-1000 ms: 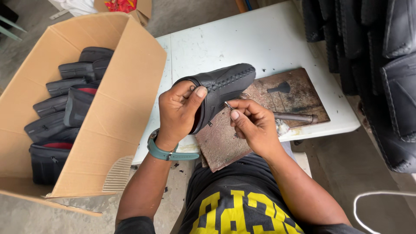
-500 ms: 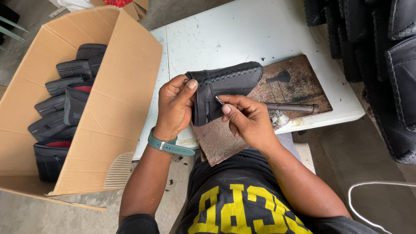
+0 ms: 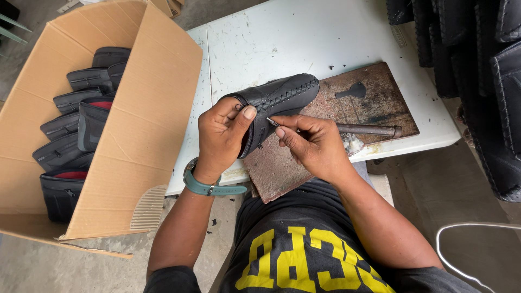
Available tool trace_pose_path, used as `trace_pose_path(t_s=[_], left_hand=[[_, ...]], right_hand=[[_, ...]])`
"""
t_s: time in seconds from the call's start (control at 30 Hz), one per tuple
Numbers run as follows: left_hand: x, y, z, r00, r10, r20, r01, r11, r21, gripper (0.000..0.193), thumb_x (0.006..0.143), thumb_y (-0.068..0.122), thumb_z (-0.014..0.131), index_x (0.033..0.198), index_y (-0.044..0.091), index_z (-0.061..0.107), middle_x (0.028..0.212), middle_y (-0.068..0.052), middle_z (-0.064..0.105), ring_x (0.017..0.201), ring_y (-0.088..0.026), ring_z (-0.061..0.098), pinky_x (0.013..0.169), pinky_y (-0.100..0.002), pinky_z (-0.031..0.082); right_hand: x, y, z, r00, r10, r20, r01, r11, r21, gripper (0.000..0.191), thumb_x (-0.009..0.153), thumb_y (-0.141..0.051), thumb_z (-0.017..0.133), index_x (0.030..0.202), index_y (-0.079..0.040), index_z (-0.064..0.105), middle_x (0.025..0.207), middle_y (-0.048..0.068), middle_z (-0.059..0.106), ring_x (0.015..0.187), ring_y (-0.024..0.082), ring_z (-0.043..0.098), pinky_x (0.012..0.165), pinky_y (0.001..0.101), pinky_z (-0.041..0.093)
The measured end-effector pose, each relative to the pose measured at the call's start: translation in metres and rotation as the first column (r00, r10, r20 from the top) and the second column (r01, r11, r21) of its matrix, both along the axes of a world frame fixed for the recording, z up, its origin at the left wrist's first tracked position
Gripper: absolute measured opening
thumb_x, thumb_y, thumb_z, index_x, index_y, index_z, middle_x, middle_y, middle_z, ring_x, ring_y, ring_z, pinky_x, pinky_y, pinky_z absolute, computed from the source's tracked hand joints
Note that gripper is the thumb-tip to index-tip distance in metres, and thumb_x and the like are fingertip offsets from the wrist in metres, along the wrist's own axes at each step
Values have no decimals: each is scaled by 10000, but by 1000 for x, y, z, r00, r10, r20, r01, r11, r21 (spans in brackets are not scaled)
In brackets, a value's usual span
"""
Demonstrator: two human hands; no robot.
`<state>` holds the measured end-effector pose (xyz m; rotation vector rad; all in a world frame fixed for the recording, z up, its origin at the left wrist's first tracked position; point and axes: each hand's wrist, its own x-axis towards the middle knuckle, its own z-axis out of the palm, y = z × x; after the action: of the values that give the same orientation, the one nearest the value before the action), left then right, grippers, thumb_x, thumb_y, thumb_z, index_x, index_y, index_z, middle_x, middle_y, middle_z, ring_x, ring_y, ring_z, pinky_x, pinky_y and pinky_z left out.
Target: The person repairs a black slip-on shoe by inserting a metal tool into the upper and striking it with a hammer to secure the stitching. They repeat this process along the shoe's edge, then inspect the finished seam and place the shoe aside.
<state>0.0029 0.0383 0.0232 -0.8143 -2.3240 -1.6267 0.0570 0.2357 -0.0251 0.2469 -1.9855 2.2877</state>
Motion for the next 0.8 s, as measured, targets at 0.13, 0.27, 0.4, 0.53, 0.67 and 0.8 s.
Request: trace_pose_path(t_s=[0.13,0.27,0.4,0.53,0.67,0.8], left_hand=[[8,3,6,999,49,-22,-50,997,-65,221,1025,194,698,923,6,645,692,42,578,641,-9,436,535,-222,349],[17,8,7,972,95,-214,-140,969,-205,148,996,132,714,963,-9,683,678,-37,639,593,-74,564,530,-274,447],[20,11,4,915,24,-404,-136,959,-250,138,1020,79,704,935,-2,633,751,-123,635,629,-210,609,580,-355,469],[19,7,6,929,7,-371,-104,965,-242,125,1023,64,685,933,-3,631,747,-128,634,618,-242,625,569,-368,473],[17,6,8,911,-12,-413,-96,967,-238,130,1011,90,691,942,2,624,768,-134,631,653,-252,633,591,-371,484],[17,3,11,954,40,-297,-106,972,-208,164,1017,112,704,921,1,631,707,-127,612,577,-214,585,554,-359,457]], right_hand=[[-2,1,1,999,-15,-31,18,996,92,251,957,-142,717,1186,-48,761,748,-29,703,551,18,547,484,206,470],[-1,-1,-1,973,-83,-217,139,956,259,196,970,-124,711,1136,-34,765,825,5,708,674,29,585,571,224,495],[-4,-6,-4,783,-86,-616,520,635,572,70,958,-100,737,975,-32,735,815,74,682,694,159,619,584,319,491],[-23,-7,-4,999,44,29,-47,995,85,58,974,-80,723,959,-30,751,767,87,696,604,122,566,515,287,476],[-23,-8,-2,997,-37,-64,49,980,190,65,968,-75,735,957,-13,721,712,71,618,520,144,493,431,304,357],[-13,-11,4,815,-57,-577,416,752,512,89,962,-59,705,1046,-31,708,796,78,675,610,139,628,523,317,490]])
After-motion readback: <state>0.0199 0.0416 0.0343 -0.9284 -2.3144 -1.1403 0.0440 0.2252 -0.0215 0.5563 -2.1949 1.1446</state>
